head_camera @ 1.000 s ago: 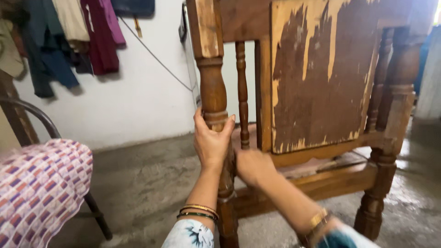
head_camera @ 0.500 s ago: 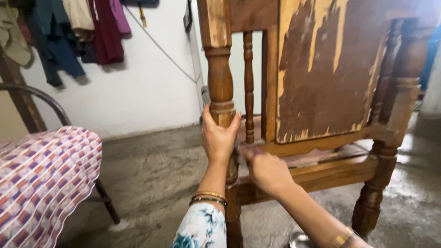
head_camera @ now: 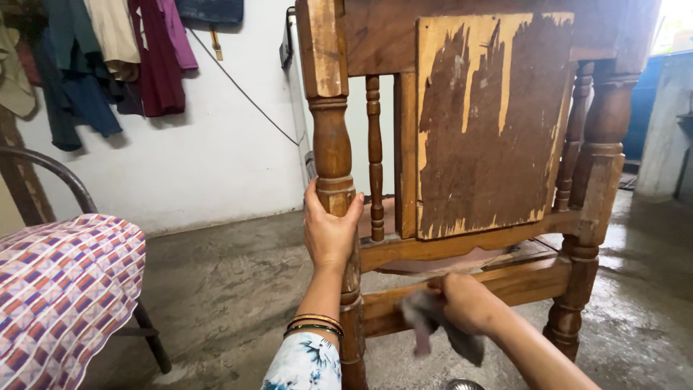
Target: The person scrubs the legs and backrest of a wooden chair using a purple cloth and a cleaning solution from a small metal bowl. They wipe the chair's legs, seat frame, and back panel, removing dirt and old finish.
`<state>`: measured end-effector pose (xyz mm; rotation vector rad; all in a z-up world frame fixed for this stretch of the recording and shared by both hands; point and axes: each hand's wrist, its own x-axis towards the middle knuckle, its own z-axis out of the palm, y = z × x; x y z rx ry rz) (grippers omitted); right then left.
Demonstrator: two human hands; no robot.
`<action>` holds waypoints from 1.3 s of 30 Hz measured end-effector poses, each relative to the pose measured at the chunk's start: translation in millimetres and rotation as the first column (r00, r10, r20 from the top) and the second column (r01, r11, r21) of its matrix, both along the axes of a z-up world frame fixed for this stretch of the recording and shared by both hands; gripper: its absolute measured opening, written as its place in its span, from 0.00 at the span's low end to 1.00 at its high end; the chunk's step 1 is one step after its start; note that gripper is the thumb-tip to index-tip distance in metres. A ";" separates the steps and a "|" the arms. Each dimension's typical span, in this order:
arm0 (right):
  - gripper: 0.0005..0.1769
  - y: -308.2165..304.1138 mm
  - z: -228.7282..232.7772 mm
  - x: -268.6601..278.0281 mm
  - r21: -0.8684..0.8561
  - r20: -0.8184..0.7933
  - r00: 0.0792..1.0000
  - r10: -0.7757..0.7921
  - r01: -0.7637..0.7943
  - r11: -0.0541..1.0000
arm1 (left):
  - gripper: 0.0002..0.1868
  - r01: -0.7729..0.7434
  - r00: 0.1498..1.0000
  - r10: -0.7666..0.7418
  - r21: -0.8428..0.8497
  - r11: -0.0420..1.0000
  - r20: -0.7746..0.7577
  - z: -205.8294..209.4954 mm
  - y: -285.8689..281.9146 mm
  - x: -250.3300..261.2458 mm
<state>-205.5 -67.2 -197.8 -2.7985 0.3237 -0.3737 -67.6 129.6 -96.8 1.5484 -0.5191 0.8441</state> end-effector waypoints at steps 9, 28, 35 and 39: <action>0.22 6.1 24.9 8.2 0.963 0.101 0.984 -0.145 -0.061 0.262 | 0.44 -0.001 0.999 0.002 0.012 1.000 -0.043 1.4 2.0 -1.9; 0.25 60.1 67.9 66.0 -0.241 0.314 0.949 0.024 0.055 0.969 | 0.44 0.010 1.000 -0.010 -0.038 0.999 0.013 -3.8 -3.2 6.8; 0.20 73.9 27.3 50.7 -0.225 0.379 0.923 -0.060 0.155 0.962 | 0.45 0.037 0.999 -0.036 -0.026 0.999 0.006 -2.1 0.1 2.6; 0.23 62.0 36.1 74.1 -0.255 0.361 0.932 -0.007 0.106 0.961 | 0.45 0.027 0.999 -0.027 -0.017 0.999 -0.046 -3.9 -2.0 7.9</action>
